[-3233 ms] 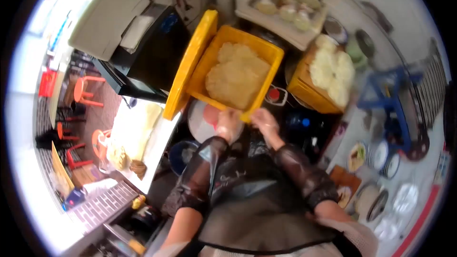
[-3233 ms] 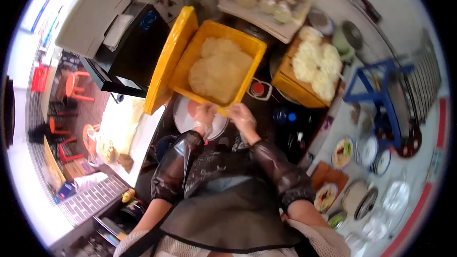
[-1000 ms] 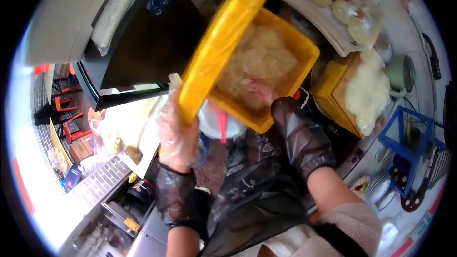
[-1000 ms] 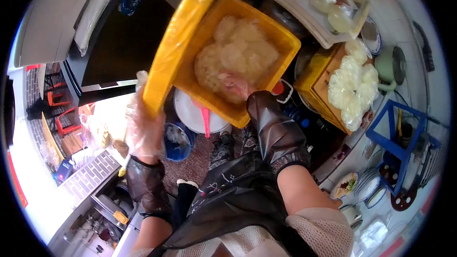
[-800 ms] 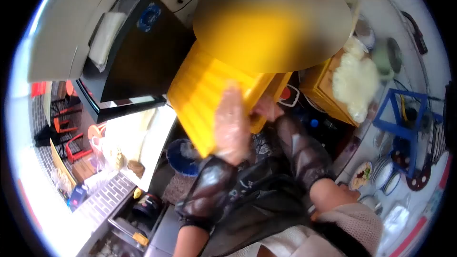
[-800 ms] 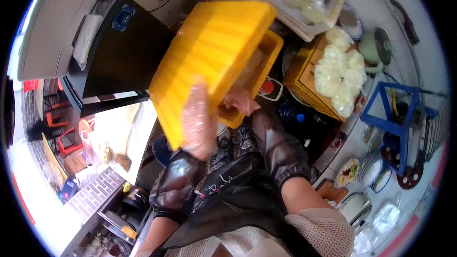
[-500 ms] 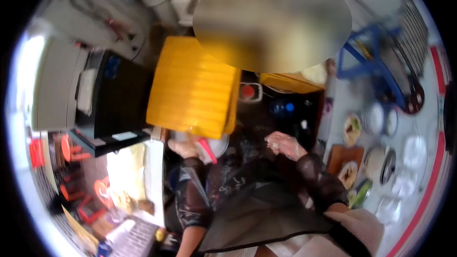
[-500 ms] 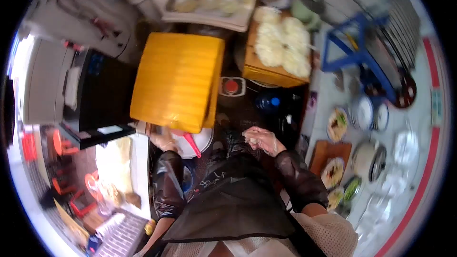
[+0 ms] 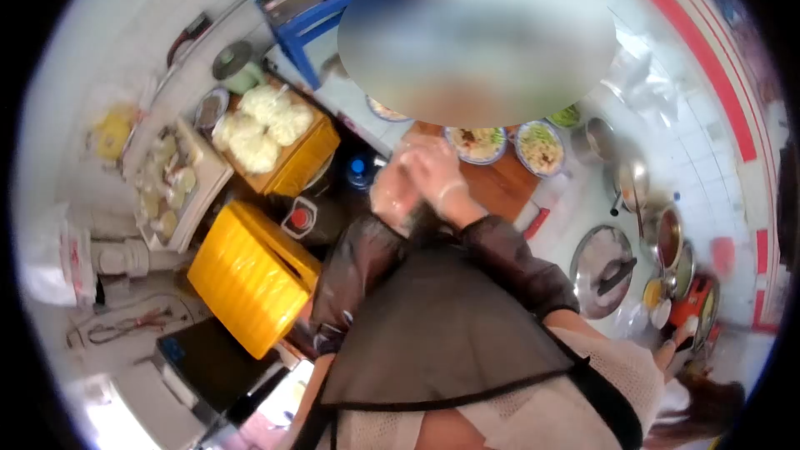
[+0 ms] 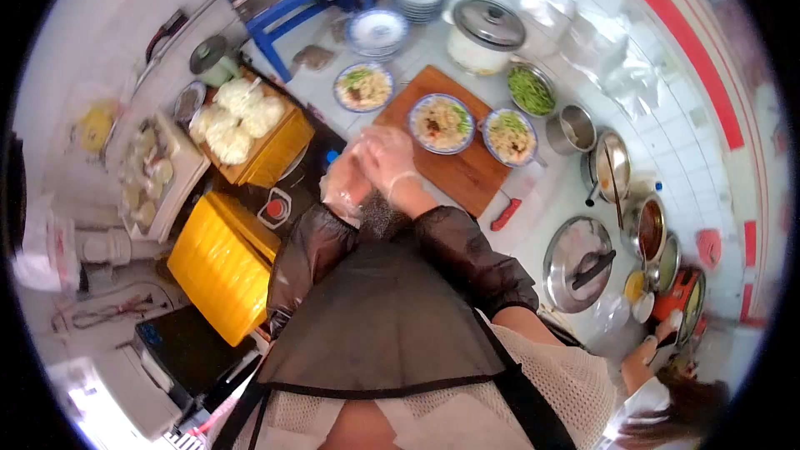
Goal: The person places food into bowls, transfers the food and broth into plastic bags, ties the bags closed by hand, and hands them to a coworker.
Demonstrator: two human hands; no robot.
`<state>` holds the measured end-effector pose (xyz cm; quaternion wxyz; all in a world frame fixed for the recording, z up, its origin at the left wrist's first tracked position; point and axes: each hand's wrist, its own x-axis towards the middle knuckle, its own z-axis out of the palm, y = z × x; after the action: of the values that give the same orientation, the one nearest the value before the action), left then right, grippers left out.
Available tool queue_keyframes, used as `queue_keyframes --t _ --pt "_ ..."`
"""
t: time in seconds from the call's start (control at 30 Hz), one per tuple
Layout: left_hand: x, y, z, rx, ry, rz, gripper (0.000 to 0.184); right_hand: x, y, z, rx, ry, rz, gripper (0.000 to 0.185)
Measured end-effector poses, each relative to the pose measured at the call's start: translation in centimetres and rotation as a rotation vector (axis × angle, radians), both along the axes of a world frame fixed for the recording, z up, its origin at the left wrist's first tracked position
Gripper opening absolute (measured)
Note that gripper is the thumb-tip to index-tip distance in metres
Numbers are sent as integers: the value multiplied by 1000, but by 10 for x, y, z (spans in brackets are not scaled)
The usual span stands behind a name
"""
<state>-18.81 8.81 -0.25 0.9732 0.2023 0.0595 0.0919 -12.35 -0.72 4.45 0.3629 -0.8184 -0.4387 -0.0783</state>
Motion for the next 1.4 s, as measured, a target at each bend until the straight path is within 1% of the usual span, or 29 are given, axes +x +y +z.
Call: queue_keyframes --t 0.07,0.13,0.2,0.23,0.33,0.37,0.4,0.43,0.5,0.57,0.6,0.63,0.67,0.73,0.8,0.83,0.87,0.9,0.97,1.0,1.03,1.07,1.1,1.17,1.2,1.27,1.33,1.37,1.4 --pt "31 -26 13 187 -254 -140 40 32 -28 12 -68 191 -132 29" --pt "63 -48 -18 48 261 -20 47 65 -44 -6 -115 261 -267 31" --pt "106 -49 -104 1071 137 158 29 93 -62 -26 -44 110 -352 30" --pt "101 -56 -77 1256 120 164 26 101 -73 -33 -55 130 -360 30" --pt "110 -70 -12 1814 86 366 19 113 -91 -13 126 651 -189 30" --pt "116 -69 -13 1814 89 365 19 114 -96 -14 124 654 -188 30" --pt "126 -63 -15 1725 -44 272 19 121 -98 -14 70 600 -192 31" --pt "131 -59 -27 1578 -23 192 20 130 -97 -17 21 550 -196 32" --pt "142 -51 -50 1271 38 67 25 141 -93 -39 137 704 -264 30" --pt "136 -37 -14 1883 -257 314 27 154 -91 -76 637 1132 -445 31" --pt "136 -30 -12 1879 -272 281 27 149 -91 -72 746 1099 -484 33" --pt "141 -23 -10 1909 -151 141 26 149 -94 -82 757 1097 -511 33" --pt "147 -14 -9 1935 -33 5 26 152 -97 -97 556 907 -494 34" --pt "151 -2 -15 1888 -55 -23 25 144 -97 -104 81 432 -439 32" --pt "156 12 -41 1834 -68 -48 24 140 -87 -118 -38 374 -497 31" --pt "162 21 -71 1669 -185 -82 24 139 -80 -123 -153 309 -521 30" --pt "167 26 -78 1585 -243 -101 24 135 -71 -92 -228 501 -676 31" --pt "173 32 -85 1499 -299 -124 24 136 -71 -84 -227 506 -689 31" --pt "174 36 -82 1676 -199 -197 24 135 -70 -70 -461 353 -624 33" --pt "175 34 -82 1673 -206 -213 24 132 -69 -59 -461 362 -637 33" --pt "178 29 -85 1362 -56 -274 22 130 -65 -35 -200 520 -675 33" --pt "179 24 -77 1201 10 -318 22 128 -64 -23 67 666 -706 32" --pt "180 18 -70 1037 80 -348 22 127 -64 -27 64 667 -727 32" --pt "185 5 -8 1470 -374 -316 22 133 -67 -41 431 1088 -562 26" --pt "193 -6 -12 1461 -404 -323 22 138 -73 -42 359 1030 -644 21" --pt "204 -34 -11 725 441 -555 25 142 -89 -28 357 953 -711 22" --pt "213 -57 -3 748 375 -527 30 150 -112 -44 273 769 -799 26" --pt "218 -66 1 772 317 -486 34 152 -125 -44 422 794 -842 22" --pt "225 -76 3 787 368 -490 27 157 -137 -48 517 671 -916 21"
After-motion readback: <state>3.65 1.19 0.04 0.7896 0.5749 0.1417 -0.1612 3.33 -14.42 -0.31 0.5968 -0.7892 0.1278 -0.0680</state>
